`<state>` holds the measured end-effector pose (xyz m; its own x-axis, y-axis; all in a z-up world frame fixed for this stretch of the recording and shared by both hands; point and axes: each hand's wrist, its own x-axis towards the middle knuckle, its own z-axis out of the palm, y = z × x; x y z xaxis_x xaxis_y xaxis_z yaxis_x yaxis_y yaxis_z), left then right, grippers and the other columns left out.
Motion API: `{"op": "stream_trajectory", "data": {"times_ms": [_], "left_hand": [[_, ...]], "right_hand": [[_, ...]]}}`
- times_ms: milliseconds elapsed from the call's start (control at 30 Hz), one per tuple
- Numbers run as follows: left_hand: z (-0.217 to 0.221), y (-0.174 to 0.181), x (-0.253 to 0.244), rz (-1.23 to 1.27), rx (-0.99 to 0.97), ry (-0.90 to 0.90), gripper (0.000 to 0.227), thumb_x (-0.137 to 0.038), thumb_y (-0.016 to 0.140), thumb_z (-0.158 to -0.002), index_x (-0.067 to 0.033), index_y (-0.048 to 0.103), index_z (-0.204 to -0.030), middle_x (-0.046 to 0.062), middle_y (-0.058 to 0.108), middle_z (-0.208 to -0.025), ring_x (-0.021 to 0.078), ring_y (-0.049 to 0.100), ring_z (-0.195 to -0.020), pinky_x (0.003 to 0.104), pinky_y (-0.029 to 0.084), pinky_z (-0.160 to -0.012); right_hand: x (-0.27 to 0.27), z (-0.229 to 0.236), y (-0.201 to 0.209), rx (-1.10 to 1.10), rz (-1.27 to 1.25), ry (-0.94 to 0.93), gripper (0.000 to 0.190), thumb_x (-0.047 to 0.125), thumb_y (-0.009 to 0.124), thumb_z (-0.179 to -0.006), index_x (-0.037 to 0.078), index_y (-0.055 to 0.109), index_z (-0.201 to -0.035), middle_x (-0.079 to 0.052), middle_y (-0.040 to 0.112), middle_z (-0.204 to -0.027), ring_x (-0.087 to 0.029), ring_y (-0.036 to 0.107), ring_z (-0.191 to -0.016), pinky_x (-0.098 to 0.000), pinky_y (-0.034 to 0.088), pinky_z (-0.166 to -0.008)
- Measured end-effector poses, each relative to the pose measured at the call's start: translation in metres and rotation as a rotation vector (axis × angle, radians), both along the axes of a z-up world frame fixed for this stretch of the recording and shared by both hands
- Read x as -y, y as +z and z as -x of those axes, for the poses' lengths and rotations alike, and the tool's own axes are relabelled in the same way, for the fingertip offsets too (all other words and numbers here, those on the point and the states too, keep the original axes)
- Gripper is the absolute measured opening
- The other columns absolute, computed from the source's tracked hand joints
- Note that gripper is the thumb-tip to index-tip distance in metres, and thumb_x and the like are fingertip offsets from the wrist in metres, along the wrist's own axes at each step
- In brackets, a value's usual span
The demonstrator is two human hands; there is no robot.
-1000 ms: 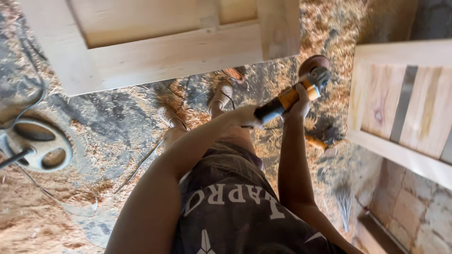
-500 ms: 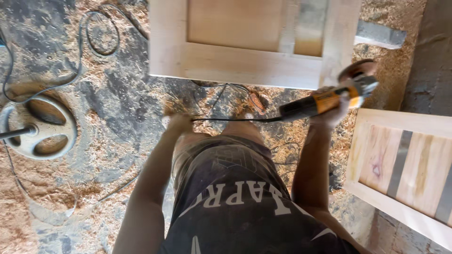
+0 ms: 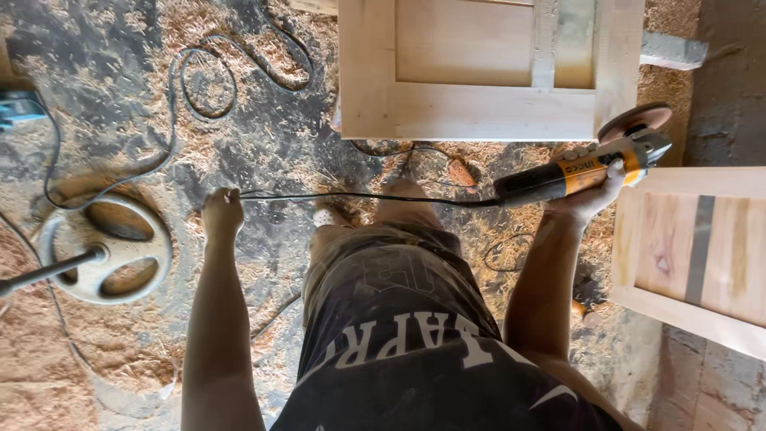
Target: The person uses an angle grinder with a sanding disc to smooth the surface of a wooden door. The person moves the tool across the door panels and edges, generating sawdust, and continues sanding different sections of the door throughout the clip.
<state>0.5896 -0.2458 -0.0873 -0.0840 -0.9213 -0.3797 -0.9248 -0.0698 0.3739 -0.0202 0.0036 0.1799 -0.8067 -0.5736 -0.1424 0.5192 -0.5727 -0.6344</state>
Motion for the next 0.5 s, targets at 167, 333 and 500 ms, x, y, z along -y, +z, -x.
{"op": "stream_trajectory", "data": {"times_ms": [167, 333, 500], "left_hand": [[0.015, -0.005, 0.046, -0.150, -0.023, -0.053, 0.034, -0.035, 0.047, -0.110, -0.0092, 0.068, -0.119, 0.021, 0.069, -0.118, 0.0391, 0.065, -0.111, 0.052, 0.051, -0.097], [0.015, -0.001, 0.070, -0.127, 0.017, -0.373, 0.031, -0.032, 0.052, -0.107, -0.0068, 0.070, -0.111, 0.025, 0.067, -0.119, 0.0422, 0.061, -0.118, 0.051, 0.047, -0.104], [-0.012, 0.021, 0.128, -0.306, 0.010, -0.450, 0.025, -0.025, 0.056, -0.095, -0.0094, 0.073, -0.104, 0.022, 0.063, -0.129, 0.0400, 0.058, -0.122, 0.046, 0.045, -0.108]], "right_hand": [[0.021, -0.016, -0.019, -0.115, -0.123, 0.017, 0.048, 0.035, 0.083, -0.087, 0.002, 0.062, -0.114, -0.012, 0.066, -0.083, -0.025, 0.067, -0.075, -0.0375, 0.059, -0.073], [0.065, -0.034, -0.046, -0.057, -0.026, 0.072, 0.041, 0.033, 0.083, -0.089, 0.004, 0.060, -0.107, -0.009, 0.065, -0.084, -0.022, 0.065, -0.076, -0.0373, 0.056, -0.075], [0.147, -0.054, -0.067, 0.055, -0.068, 0.130, 0.051, 0.036, 0.083, -0.080, 0.003, 0.061, -0.113, -0.010, 0.066, -0.095, -0.025, 0.067, -0.089, -0.0402, 0.058, -0.086]]}}
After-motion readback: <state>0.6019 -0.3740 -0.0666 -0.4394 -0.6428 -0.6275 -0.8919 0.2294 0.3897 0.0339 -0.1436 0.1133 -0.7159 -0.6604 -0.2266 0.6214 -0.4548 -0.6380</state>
